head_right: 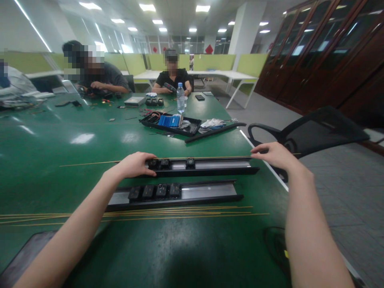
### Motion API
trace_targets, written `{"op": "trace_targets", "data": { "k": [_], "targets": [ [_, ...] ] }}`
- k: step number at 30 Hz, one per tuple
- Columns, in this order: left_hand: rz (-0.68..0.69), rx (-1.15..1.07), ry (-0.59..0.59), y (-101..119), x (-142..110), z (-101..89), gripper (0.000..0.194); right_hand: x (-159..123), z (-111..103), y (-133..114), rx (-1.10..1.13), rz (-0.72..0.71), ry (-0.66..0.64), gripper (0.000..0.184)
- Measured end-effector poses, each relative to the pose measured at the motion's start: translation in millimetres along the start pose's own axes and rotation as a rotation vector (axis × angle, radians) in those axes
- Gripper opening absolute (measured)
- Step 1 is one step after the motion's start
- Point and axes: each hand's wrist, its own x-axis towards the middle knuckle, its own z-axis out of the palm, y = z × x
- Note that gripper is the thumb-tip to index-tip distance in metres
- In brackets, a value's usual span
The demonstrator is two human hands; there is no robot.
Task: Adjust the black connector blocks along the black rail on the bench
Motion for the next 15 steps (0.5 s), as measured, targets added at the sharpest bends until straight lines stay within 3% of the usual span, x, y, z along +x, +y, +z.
{"op": "trace_targets", "data": {
  "k": [15],
  "targets": [
    [-0.014,0.005,-0.012,4,-3,-0.5,0.071,0,6,-21,-0.039,-0.043,0.010,0.041]
  ]
}}
